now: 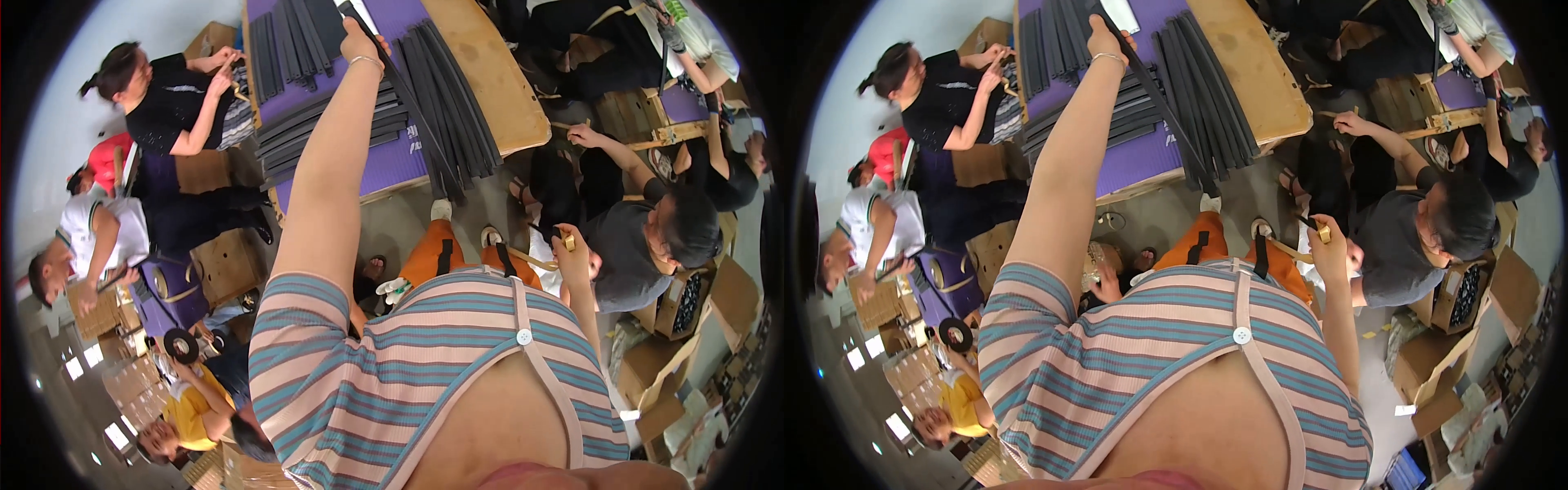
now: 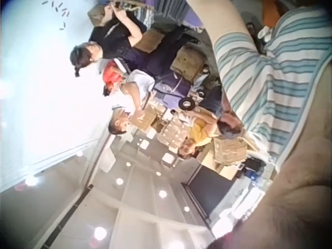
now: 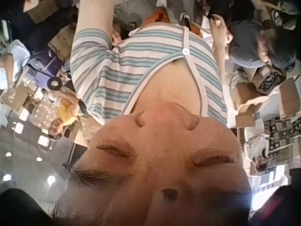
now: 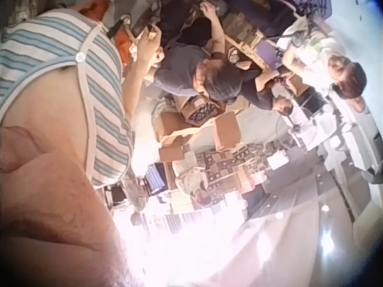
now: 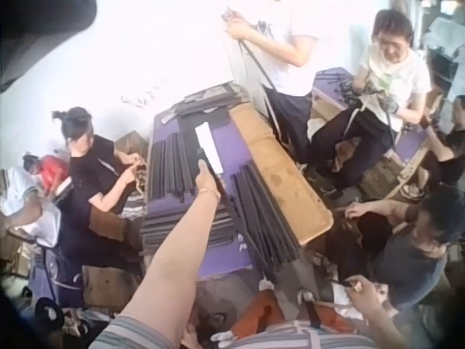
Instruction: Applying adhesive foam strips to black plastic industrial components.
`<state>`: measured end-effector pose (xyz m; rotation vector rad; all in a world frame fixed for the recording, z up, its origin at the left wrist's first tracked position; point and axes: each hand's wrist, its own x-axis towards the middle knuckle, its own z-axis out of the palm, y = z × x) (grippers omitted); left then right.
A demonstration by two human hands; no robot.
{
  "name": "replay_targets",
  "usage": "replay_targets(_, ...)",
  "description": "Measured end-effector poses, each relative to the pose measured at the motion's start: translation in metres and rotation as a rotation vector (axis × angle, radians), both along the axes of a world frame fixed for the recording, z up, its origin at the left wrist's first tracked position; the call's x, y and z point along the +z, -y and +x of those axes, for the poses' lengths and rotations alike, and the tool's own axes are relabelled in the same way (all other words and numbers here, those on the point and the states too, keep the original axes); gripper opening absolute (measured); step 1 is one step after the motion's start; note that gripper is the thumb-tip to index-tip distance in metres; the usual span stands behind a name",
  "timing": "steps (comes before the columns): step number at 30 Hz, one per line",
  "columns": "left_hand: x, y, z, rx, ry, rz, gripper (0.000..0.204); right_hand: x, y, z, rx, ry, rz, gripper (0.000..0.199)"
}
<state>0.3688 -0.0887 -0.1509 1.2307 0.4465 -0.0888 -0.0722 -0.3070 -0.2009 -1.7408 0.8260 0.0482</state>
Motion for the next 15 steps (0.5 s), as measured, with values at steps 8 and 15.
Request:
replay_targets(8,-0.133,-0.001,0.074,-0.348,-0.117,0.748,0.043,0.004,-0.039,-0.019,-0.253,-0.133,0.013,0.021)
replay_targets(15,-0.158,-0.119,-0.094,-0.845,0.621,1.658,0.027,0.036,-0.020,-0.032,-0.376,-0.137,-0.218,0.023)
